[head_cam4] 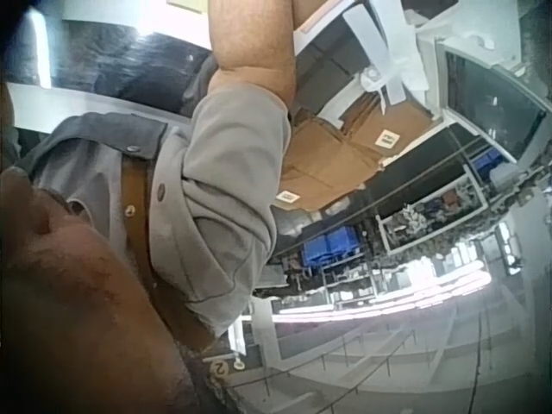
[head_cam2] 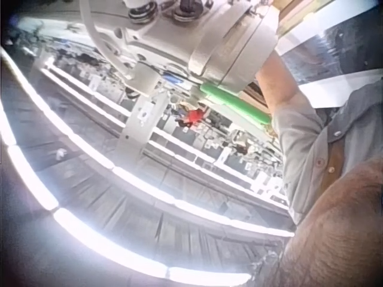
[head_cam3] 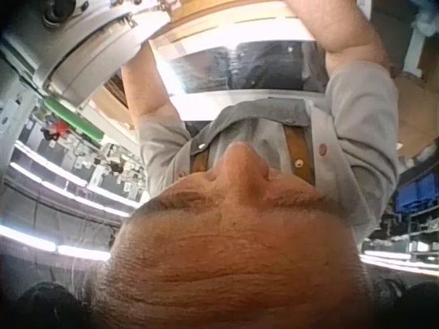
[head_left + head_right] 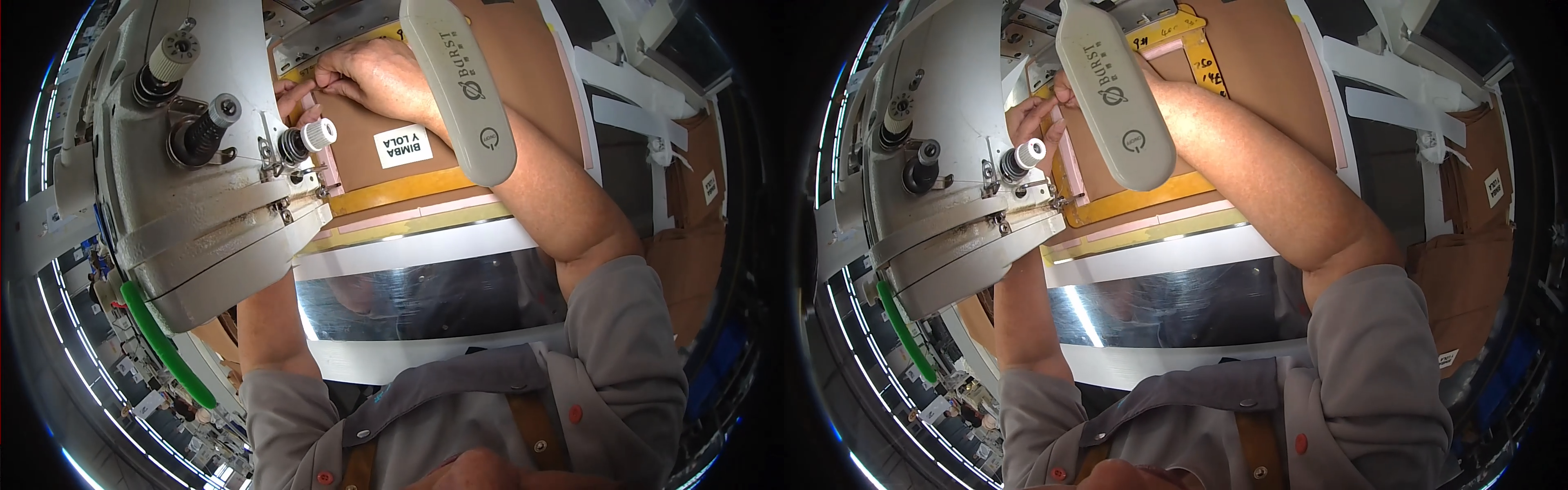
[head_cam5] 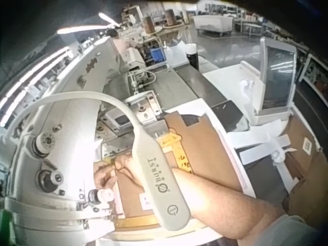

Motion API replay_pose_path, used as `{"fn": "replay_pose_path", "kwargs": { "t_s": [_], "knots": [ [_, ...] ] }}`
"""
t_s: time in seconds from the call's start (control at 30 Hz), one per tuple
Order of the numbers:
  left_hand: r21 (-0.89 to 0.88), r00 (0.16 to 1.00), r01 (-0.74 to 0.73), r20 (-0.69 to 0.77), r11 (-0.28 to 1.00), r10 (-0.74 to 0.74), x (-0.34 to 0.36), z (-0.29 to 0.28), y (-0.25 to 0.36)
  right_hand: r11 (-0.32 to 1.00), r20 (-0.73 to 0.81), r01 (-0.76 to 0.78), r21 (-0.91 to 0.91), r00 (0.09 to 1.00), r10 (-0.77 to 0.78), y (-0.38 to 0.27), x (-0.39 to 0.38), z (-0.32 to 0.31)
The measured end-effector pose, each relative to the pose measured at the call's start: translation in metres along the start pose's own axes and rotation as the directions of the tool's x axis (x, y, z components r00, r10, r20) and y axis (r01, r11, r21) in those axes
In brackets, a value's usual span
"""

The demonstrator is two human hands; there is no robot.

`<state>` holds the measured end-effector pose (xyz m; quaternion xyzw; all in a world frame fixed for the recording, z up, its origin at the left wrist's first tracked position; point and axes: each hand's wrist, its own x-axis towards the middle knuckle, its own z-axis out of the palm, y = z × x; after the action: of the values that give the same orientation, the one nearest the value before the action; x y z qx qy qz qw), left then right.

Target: Operating an industrial sewing machine to attach or stitch leather patches onto fabric or larger leather pieces.

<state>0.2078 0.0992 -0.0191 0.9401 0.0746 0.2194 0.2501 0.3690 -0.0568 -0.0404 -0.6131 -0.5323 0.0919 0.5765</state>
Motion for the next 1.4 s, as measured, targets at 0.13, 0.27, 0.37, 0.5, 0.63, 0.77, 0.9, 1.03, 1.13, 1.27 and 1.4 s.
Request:
{"fn": "replay_pose_path", "kwargs": {
  "t_s": [0.13, 0.27, 0.37, 0.5, 0.63, 0.77, 0.9, 1.03, 1.13, 1.27, 1.4],
  "knots": [
    [-0.283, 0.999, 0.025, -0.018, 0.959, -0.031, 0.004, 0.012, -0.012, 0.979, -0.070, -0.003, 0.202, 0.997, 0.018, 0.029, -0.002, 0.012],
    [-0.394, 0.935, 0.338, 0.036, 0.855, -0.353, -0.002, 0.008, 0.000, 0.940, 0.086, -0.038, -0.338, 0.994, 0.071, 0.011, 0.002, 0.003],
    [-0.436, 0.936, 0.321, 0.010, 0.840, -0.353, 0.001, 0.013, 0.003, 0.925, 0.100, 0.023, -0.378, 0.995, 0.016, 0.003, 0.001, -0.007],
    [-0.423, 0.971, 0.178, -0.068, 0.888, -0.227, -0.003, 0.011, -0.008, 0.919, 0.149, 0.019, -0.393, 0.988, 0.043, -0.004, 0.004, -0.007],
    [-0.447, 0.914, 0.364, 0.004, 0.817, -0.406, 0.001, 0.012, -0.001, 0.891, 0.111, 0.110, -0.441, 0.992, -0.067, -0.015, -0.001, -0.017],
    [-0.386, 0.936, 0.315, -0.023, 0.867, -0.351, 0.005, 0.014, -0.002, 0.819, 0.270, 0.095, -0.566, 0.960, 0.074, -0.019, 0.000, -0.018],
    [-0.410, 0.954, 0.235, -0.075, 0.882, -0.289, 0.005, 0.018, -0.006, 0.815, 0.310, 0.088, -0.573, 0.944, 0.116, -0.022, 0.002, -0.017],
    [-0.178, 0.979, 0.153, -0.107, 0.972, -0.174, 0.006, 0.019, -0.017, 0.758, 0.289, 0.156, -0.634, 0.956, 0.045, -0.023, -0.003, -0.019],
    [-0.156, 0.963, 0.229, -0.110, 0.961, -0.248, 0.004, 0.016, -0.006, 0.715, 0.211, 0.229, -0.661, 0.971, -0.116, -0.024, -0.006, -0.014],
    [-0.357, 0.912, 0.344, -0.095, 0.869, -0.400, -0.001, 0.017, -0.003, 0.680, 0.203, 0.268, -0.683, 0.963, -0.175, -0.027, -0.008, -0.010],
    [-0.344, 0.862, 0.433, -0.112, 0.833, -0.494, -0.036, -0.001, 0.017, 0.647, 0.227, 0.290, -0.705, 0.957, -0.181, -0.029, -0.011, -0.009]
  ]
}}
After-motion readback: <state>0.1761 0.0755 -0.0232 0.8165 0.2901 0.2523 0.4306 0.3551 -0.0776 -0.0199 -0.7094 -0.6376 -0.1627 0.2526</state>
